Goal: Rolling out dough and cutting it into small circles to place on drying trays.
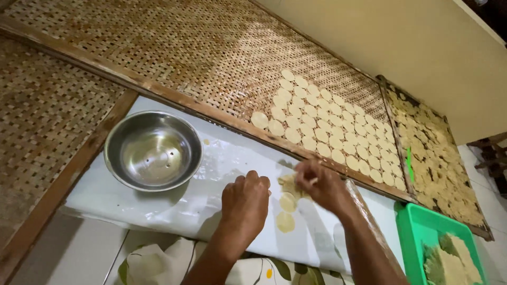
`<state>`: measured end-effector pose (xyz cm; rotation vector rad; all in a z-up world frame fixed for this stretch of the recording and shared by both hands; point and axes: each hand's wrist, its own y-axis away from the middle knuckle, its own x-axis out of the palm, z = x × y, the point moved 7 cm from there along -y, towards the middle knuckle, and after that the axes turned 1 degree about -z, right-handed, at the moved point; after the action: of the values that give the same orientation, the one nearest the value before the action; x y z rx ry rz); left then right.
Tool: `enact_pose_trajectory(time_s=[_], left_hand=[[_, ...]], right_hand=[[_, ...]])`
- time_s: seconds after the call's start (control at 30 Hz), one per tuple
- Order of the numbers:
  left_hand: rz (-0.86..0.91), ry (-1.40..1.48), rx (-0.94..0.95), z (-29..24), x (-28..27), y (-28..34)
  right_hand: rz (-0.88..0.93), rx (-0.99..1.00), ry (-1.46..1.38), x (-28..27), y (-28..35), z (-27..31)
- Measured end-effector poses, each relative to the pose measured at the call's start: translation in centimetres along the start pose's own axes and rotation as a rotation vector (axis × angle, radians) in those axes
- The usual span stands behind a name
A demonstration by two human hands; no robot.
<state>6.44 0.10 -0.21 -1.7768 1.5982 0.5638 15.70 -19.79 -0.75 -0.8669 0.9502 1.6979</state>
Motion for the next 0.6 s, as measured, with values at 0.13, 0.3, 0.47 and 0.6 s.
enact_pose_trajectory(time_s=[0.13,0.3,0.47,0.6], left_hand=[[0.033,0.015,-0.001,-0.5,0.3,0.2],[0.01,0.018,0.052,-1.1,0.5,0.6],[-0.005,0.011,0.072,-1.4,1.1,0.9],[0.009,0.018,0.08,-1.3,1.5,0.9]], right_hand=[[0.03,0.055,-0.011,3.4,4.8,-3.1],[0.037,0.067,-0.102,5.4,8.6,-0.6],[-0.012,-0.006,0.027,5.1,9.7,1.6],[-0.116,-0.261,0.099,4.9,10.2,2.8]])
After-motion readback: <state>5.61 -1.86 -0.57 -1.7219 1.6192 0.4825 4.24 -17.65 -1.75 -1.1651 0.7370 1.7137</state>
